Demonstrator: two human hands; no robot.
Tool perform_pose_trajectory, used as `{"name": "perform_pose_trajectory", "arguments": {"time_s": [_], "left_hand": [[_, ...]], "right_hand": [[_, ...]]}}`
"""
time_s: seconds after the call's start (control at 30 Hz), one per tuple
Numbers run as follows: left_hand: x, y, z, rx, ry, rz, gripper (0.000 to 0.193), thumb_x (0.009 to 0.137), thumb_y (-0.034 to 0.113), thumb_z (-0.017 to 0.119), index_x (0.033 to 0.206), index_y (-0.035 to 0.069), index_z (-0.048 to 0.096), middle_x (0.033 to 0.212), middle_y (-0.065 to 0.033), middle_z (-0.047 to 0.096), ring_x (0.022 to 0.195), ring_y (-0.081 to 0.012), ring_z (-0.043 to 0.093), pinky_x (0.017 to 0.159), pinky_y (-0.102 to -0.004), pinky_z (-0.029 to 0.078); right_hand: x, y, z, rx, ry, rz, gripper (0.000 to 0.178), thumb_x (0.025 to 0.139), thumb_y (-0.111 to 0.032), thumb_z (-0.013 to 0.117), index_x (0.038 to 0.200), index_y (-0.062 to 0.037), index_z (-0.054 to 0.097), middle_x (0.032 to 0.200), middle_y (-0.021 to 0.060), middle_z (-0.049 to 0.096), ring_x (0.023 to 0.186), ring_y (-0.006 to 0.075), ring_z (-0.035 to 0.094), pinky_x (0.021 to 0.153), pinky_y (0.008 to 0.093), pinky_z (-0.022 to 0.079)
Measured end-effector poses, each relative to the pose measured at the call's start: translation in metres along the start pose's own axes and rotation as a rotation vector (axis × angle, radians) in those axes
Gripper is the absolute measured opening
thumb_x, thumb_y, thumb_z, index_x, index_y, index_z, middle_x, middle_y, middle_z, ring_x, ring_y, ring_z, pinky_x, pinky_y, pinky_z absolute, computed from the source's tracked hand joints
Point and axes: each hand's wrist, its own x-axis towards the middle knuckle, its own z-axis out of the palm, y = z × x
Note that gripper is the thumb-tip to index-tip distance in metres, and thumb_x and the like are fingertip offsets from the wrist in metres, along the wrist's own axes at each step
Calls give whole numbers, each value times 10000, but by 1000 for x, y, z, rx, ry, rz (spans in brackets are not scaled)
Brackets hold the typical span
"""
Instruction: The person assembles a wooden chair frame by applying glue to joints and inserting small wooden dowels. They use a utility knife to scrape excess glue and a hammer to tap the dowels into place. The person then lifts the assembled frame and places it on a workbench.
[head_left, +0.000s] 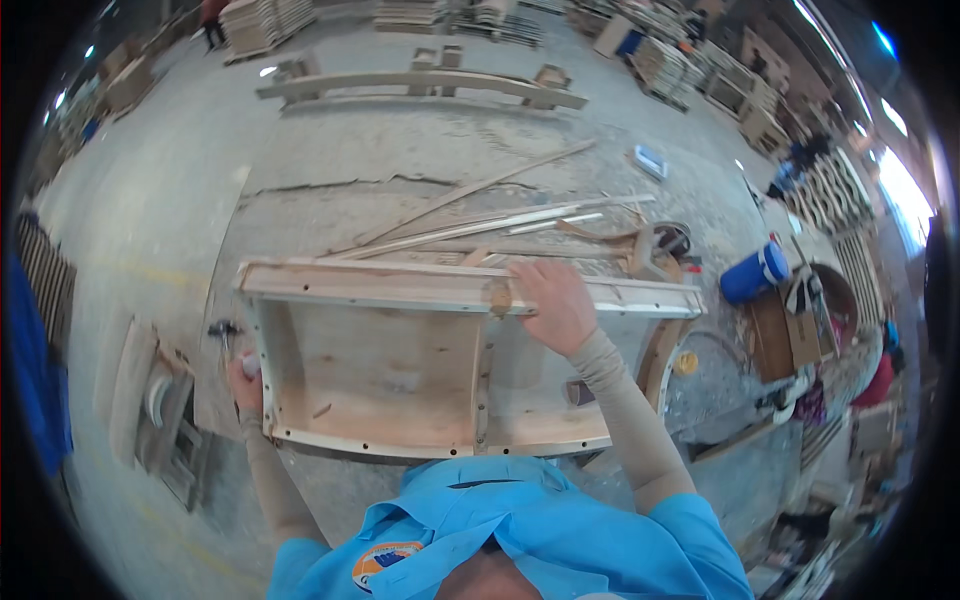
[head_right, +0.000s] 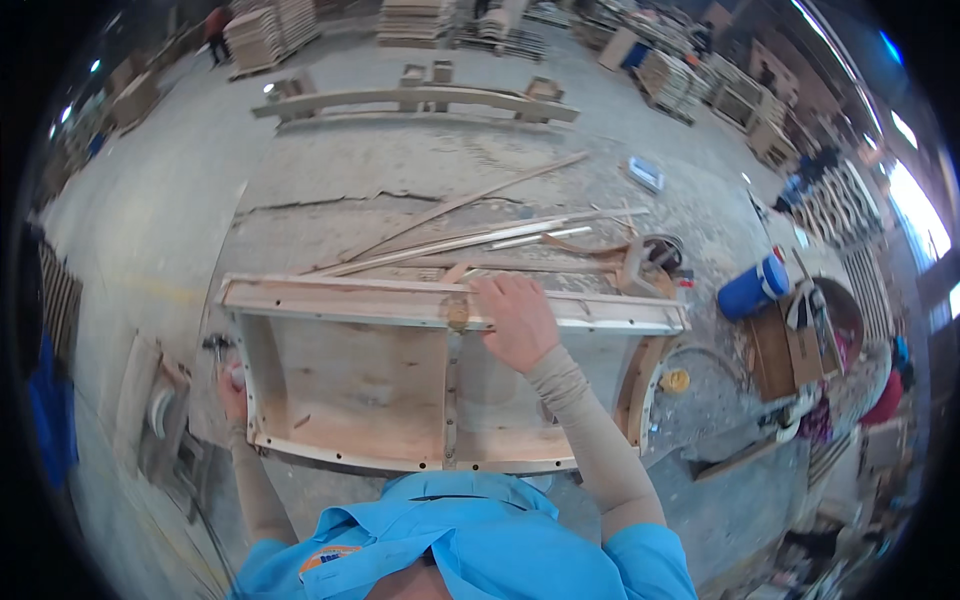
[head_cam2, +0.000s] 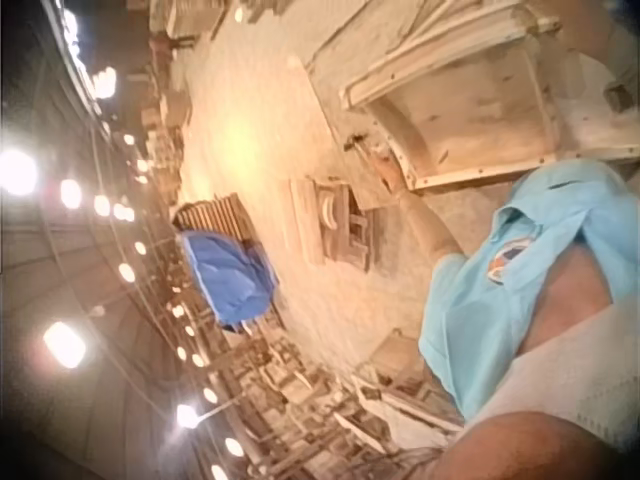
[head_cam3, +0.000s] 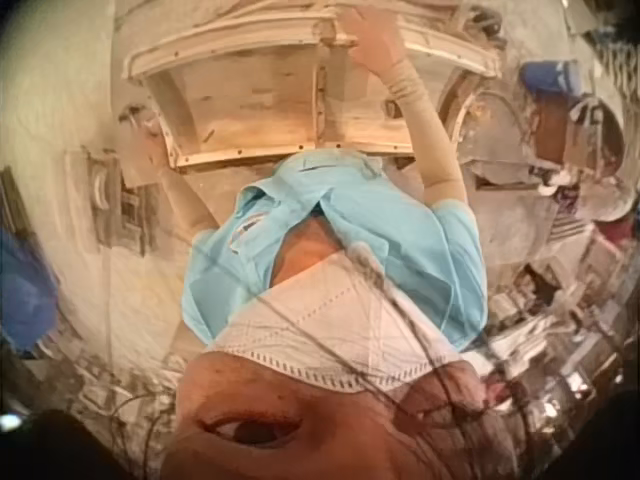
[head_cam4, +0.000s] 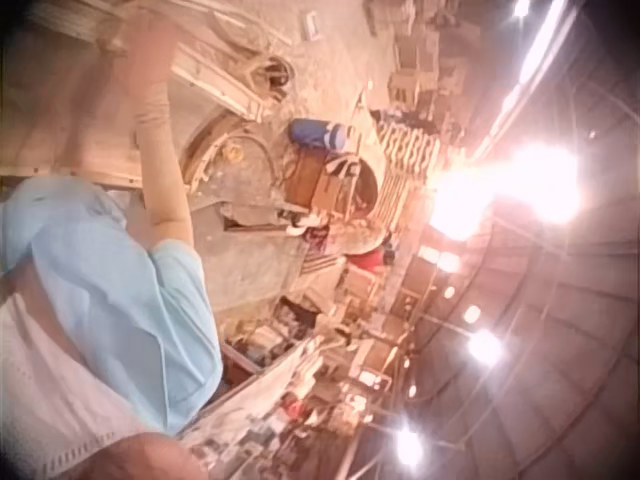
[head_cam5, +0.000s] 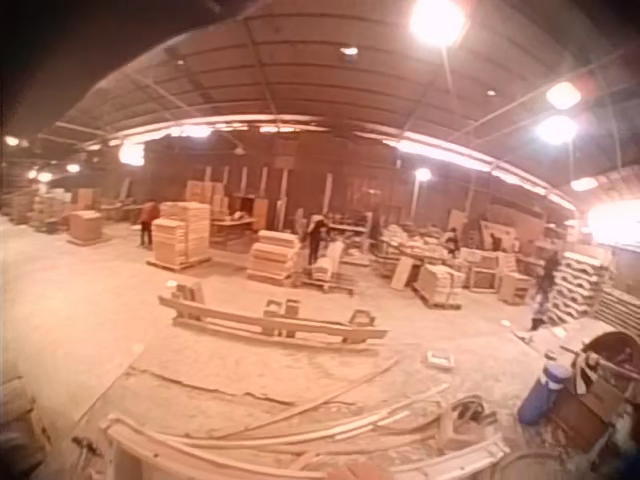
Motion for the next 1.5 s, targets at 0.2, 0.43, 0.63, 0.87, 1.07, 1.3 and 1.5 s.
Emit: {"name": "perform_pose_trajectory", "arguments": {"time_s": [0.2,0.43,0.63,0.87,1.07,1.3,1.5], "left_hand": [[0,-9,-22,38,14,-106,385,818,47,676,1183,35,555,1081,-104,568,953,-194,570,831,-317,469],[19,164,-65,6,274,182,430,947,182,583,1301,-8,430,1117,-118,559,1041,-205,541,889,-325,450],[-18,343,-10,-476,-111,346,474,966,290,548,1320,15,395,1064,-129,557,902,-194,576,802,-322,486],[-91,472,124,-560,-908,425,499,903,201,608,1310,0,403,1064,-106,603,893,-154,595,795,-287,492],[-157,558,228,-546,-1515,285,455,842,30,652,1244,31,439,1055,-78,599,1010,-148,584,869,-295,475],[-177,591,307,-158,-1951,400,418,838,126,708,1184,44,489,1025,-50,605,947,-116,584,837,-282,481],[-187,587,354,167,-1848,678,316,858,221,683,1107,59,575,964,-91,653,856,-177,623,798,-325,500]], "right_hand": [[-6,3,7,-28,-46,68,533,627,-91,691,1144,-95,559,1010,97,577,1010,286,541,926,407,398],[-12,6,5,-12,-24,74,498,651,-118,701,1129,-108,561,1007,89,581,1024,274,535,920,391,394],[-8,5,17,-8,33,79,451,664,-121,693,1097,-111,570,982,86,583,1009,268,539,905,393,395],[-7,5,33,-84,109,155,311,738,-158,647,1040,-113,587,940,73,600,967,266,556,887,385,392],[2,8,59,-59,126,256,171,814,-192,581,946,-107,648,929,60,624,976,229,556,870,375,379],[5,3,55,-134,96,327,159,819,-217,580,905,-116,669,923,50,628,982,224,553,846,364,377],[53,-6,23,-349,-630,289,162,811,-223,575,820,-107,688,878,55,630,927,236,567,838,389,383]]}}
